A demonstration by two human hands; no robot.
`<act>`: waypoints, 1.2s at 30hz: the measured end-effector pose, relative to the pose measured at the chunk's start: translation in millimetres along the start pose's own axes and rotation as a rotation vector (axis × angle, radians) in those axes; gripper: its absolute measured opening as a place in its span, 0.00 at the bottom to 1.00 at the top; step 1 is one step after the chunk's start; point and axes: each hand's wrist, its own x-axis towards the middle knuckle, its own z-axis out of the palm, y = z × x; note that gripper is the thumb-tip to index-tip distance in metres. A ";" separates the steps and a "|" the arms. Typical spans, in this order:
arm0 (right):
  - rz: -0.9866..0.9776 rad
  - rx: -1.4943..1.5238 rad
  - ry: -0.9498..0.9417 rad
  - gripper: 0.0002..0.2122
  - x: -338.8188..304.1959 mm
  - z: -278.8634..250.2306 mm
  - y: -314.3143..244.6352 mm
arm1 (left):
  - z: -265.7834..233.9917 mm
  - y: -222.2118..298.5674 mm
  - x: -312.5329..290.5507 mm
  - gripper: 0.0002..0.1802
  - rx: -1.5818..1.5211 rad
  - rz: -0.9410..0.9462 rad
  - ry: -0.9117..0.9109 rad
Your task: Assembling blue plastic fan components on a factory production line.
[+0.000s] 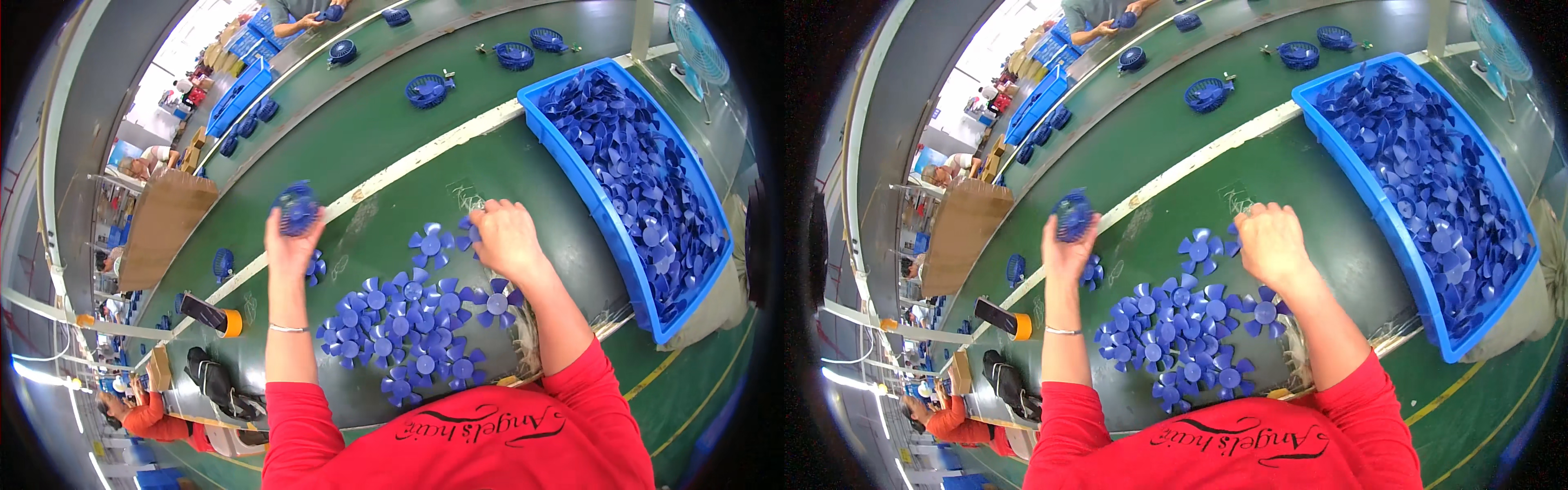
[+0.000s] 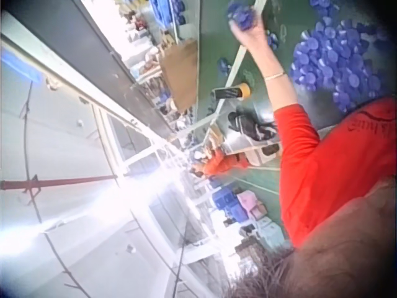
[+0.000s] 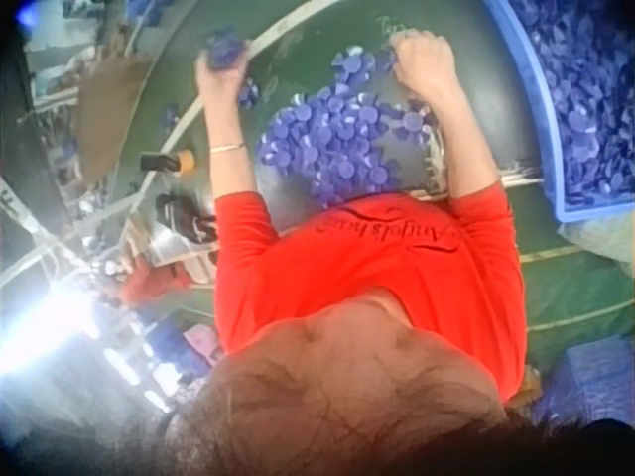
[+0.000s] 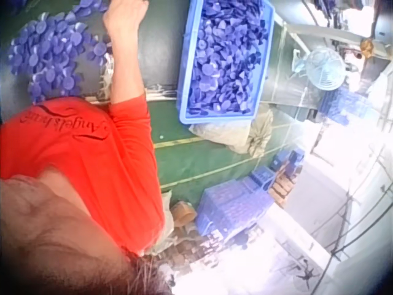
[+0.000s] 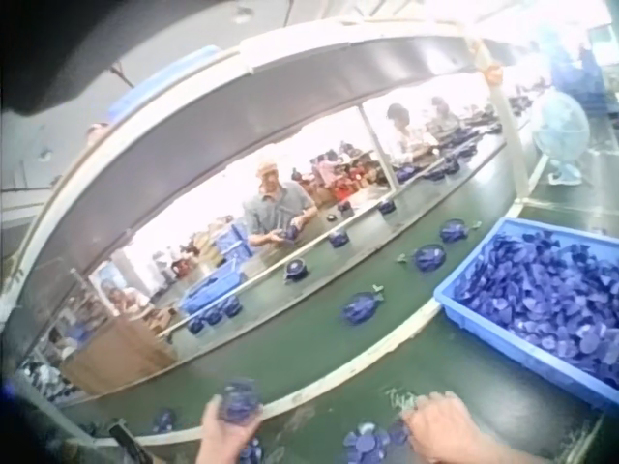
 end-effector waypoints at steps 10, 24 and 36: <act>-0.233 0.342 0.578 0.19 3.9 -5.9 -36.1 | 78.2 -113.5 -73.4 0.20 0.479 -0.071 -0.183; 0.000 0.347 0.679 0.35 3.5 -3.1 -35.2 | 90.5 -140.6 -93.8 0.16 0.574 0.185 -0.231; 0.158 0.945 0.115 0.27 7.5 -0.7 -27.8 | 87.6 -133.6 -94.3 0.16 0.675 0.104 -0.269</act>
